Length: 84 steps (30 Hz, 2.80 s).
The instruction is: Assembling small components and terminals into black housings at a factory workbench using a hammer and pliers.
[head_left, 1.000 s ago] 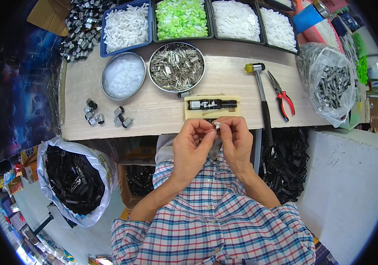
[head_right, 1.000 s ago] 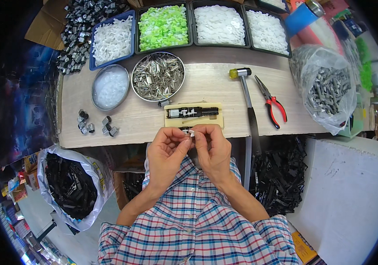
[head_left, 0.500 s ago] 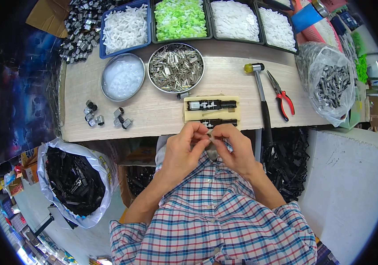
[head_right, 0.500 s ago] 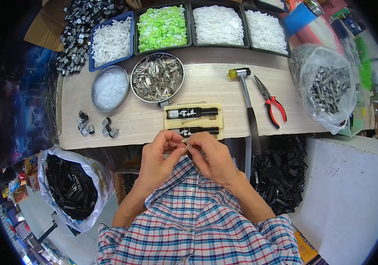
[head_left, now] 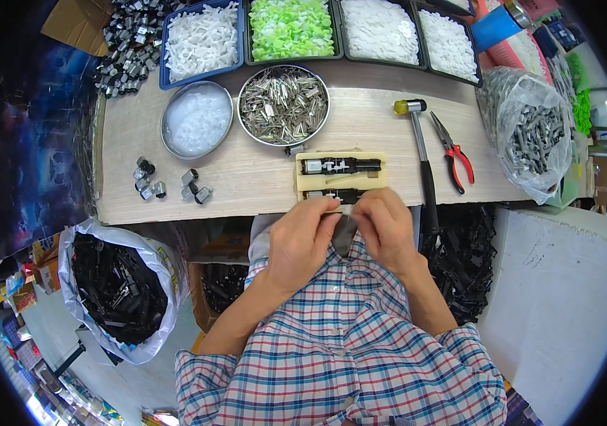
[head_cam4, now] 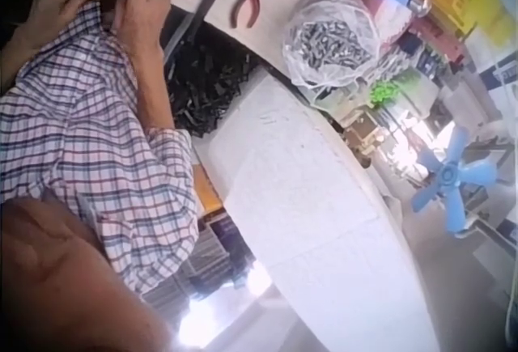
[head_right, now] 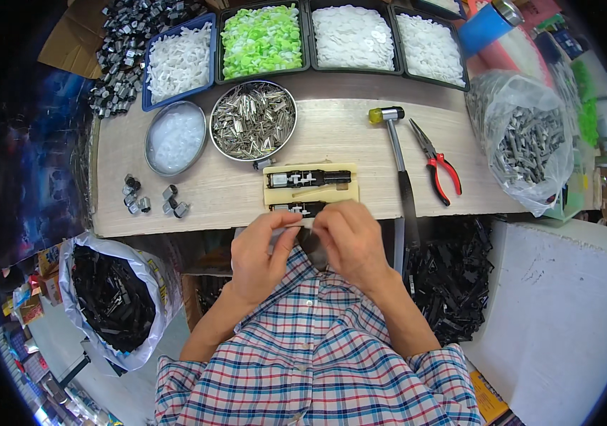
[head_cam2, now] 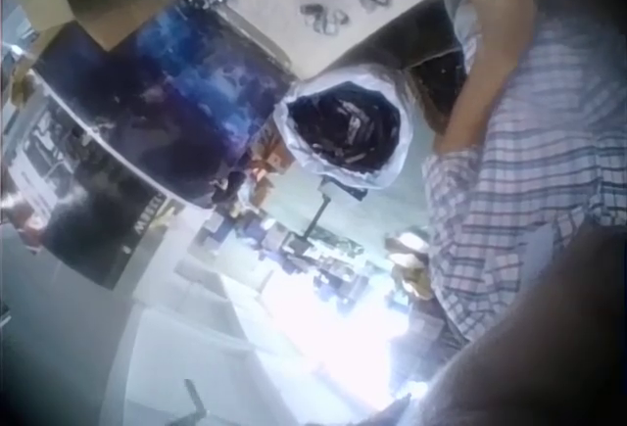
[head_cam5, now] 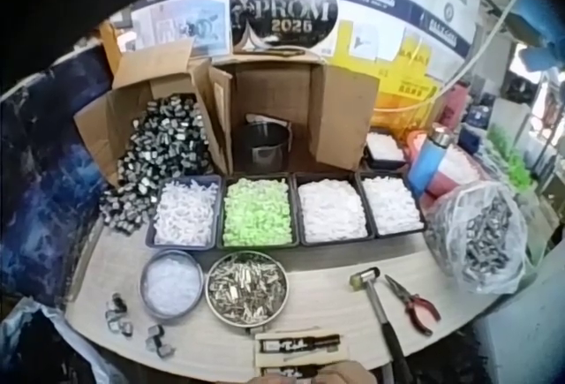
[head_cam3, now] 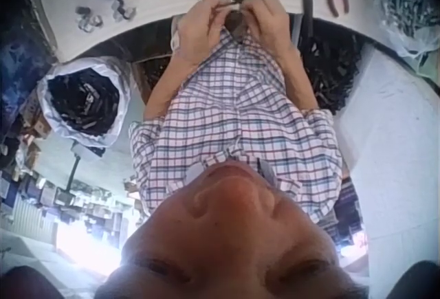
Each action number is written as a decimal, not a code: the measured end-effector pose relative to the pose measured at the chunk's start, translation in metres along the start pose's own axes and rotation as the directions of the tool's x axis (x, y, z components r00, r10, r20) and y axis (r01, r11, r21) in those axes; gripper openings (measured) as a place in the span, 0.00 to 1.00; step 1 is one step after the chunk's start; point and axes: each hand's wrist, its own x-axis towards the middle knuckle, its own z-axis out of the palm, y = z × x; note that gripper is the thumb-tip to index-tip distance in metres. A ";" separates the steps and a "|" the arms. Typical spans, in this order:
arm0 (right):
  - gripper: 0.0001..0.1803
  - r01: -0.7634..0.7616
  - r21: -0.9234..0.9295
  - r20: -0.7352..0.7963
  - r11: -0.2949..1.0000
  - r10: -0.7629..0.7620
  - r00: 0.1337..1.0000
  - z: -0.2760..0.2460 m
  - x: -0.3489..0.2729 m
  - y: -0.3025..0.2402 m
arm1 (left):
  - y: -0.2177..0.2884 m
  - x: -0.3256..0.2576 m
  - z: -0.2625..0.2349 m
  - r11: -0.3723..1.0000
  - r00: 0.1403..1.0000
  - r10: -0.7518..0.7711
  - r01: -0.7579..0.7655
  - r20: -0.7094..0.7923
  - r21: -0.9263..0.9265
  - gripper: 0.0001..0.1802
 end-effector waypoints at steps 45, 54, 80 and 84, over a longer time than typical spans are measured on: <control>0.18 -0.494 -0.788 -0.489 0.366 0.115 0.865 -0.254 0.013 0.213 | -0.085 0.222 -0.113 0.588 0.873 0.374 0.039 -0.314 0.808 0.08; 0.11 -0.492 -0.699 -0.551 0.520 0.048 0.833 -0.240 0.009 0.184 | -0.107 0.224 -0.130 0.658 0.857 0.438 -0.100 -0.271 0.746 0.04; 0.14 -0.115 -0.017 -0.206 0.993 0.109 0.972 -0.048 0.010 0.025 | -0.086 0.093 -0.131 0.853 0.926 0.257 -0.083 -0.275 0.516 0.12; 0.10 -0.194 0.203 -0.015 0.960 0.201 0.980 -0.010 0.021 -0.010 | -0.091 0.095 -0.130 0.737 0.924 0.344 -0.154 -0.169 0.659 0.15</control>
